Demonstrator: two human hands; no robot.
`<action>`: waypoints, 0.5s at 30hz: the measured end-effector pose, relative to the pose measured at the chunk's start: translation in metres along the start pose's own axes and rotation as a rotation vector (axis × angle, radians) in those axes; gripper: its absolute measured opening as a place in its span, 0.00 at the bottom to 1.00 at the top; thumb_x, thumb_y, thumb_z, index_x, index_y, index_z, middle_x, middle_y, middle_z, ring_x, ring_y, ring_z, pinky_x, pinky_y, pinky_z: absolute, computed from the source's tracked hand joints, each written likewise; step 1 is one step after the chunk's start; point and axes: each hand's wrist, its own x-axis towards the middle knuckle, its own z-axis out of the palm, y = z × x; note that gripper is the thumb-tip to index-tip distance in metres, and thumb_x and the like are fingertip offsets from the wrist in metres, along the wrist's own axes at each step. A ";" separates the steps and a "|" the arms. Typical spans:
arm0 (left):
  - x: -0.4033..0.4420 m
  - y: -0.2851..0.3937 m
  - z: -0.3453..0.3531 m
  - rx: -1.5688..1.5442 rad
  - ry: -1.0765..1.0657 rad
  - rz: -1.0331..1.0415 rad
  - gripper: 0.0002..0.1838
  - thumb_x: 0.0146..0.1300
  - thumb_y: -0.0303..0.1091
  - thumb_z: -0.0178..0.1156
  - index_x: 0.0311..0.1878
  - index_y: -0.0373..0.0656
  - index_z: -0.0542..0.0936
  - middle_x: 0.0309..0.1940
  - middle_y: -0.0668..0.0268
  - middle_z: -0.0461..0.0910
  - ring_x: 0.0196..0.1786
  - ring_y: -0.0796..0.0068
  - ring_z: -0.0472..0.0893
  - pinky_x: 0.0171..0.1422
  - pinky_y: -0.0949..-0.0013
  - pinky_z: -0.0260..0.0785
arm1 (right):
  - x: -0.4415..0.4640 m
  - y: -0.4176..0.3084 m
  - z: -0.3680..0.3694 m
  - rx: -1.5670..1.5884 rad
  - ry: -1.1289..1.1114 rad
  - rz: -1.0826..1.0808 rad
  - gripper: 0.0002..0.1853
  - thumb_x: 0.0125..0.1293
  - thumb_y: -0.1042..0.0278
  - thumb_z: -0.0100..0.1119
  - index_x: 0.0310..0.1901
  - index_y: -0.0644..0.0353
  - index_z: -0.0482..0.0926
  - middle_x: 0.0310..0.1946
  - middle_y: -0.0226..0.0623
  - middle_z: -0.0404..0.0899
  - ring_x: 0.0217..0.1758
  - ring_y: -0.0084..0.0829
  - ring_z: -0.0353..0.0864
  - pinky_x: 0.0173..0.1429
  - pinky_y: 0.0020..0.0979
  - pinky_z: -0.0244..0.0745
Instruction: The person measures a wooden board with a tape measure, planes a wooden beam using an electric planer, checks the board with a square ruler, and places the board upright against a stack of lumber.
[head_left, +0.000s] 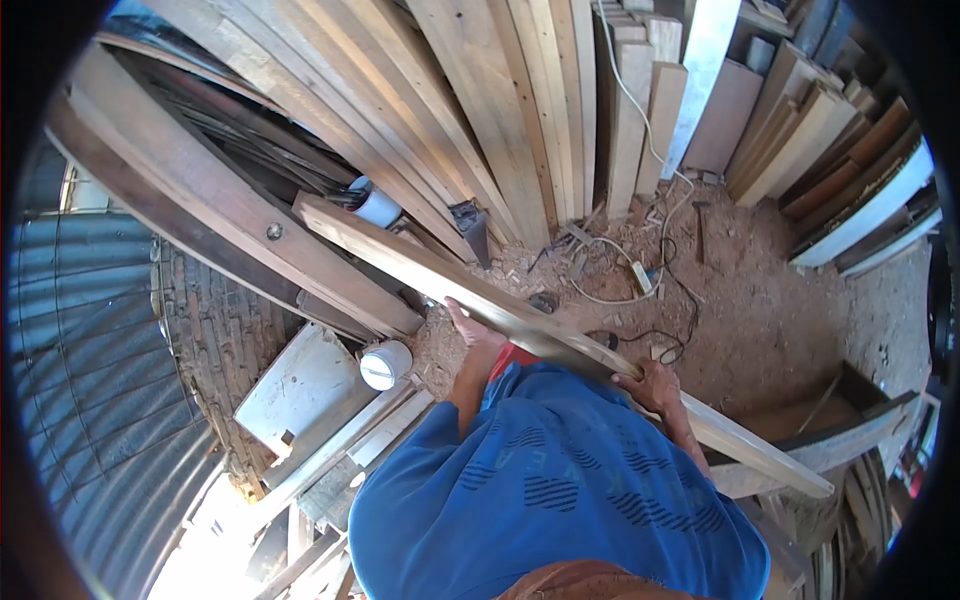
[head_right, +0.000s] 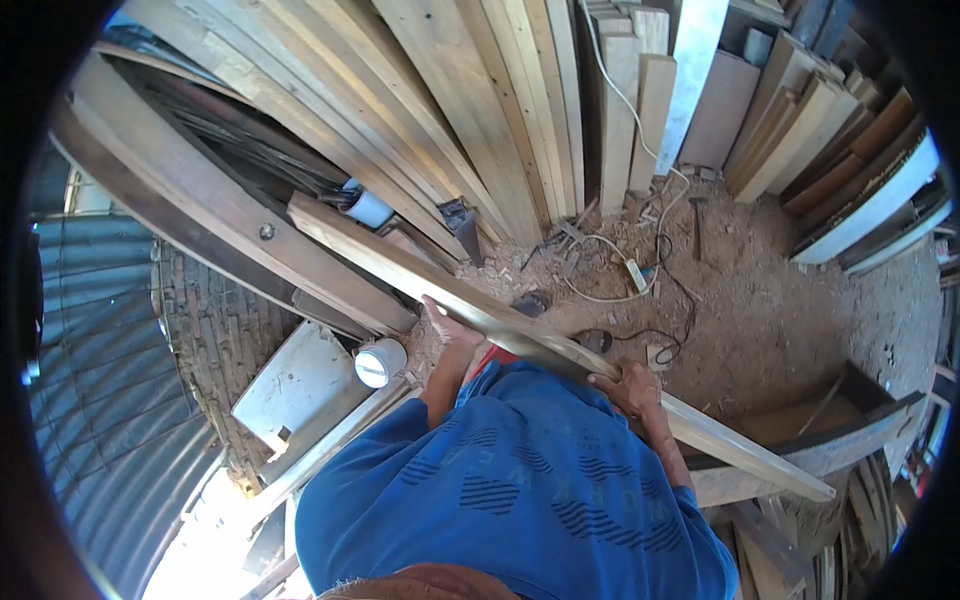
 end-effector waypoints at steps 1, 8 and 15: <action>0.007 0.004 -0.015 -0.045 -0.213 -0.046 0.51 0.53 0.84 0.57 0.65 0.49 0.75 0.57 0.60 0.79 0.59 0.52 0.76 0.68 0.39 0.65 | -0.005 0.002 -0.001 0.033 0.010 -0.039 0.37 0.56 0.30 0.71 0.49 0.61 0.87 0.45 0.54 0.87 0.50 0.49 0.88 0.55 0.48 0.80; 0.003 0.007 0.056 -0.375 -1.119 -0.243 0.12 0.78 0.44 0.50 0.49 0.47 0.76 0.33 0.68 0.78 0.39 0.68 0.76 0.54 0.59 0.69 | 0.031 0.162 0.012 0.144 -0.284 0.061 0.37 0.74 0.33 0.53 0.64 0.63 0.80 0.56 0.46 0.85 0.60 0.43 0.83 0.67 0.43 0.74; -0.003 0.005 0.107 -0.482 -1.271 -0.262 0.12 0.77 0.41 0.51 0.55 0.44 0.74 0.33 0.70 0.75 0.42 0.69 0.75 0.56 0.62 0.68 | 0.037 0.265 0.033 0.393 -0.329 0.133 0.45 0.68 0.26 0.56 0.68 0.63 0.77 0.58 0.42 0.83 0.63 0.35 0.77 0.71 0.39 0.69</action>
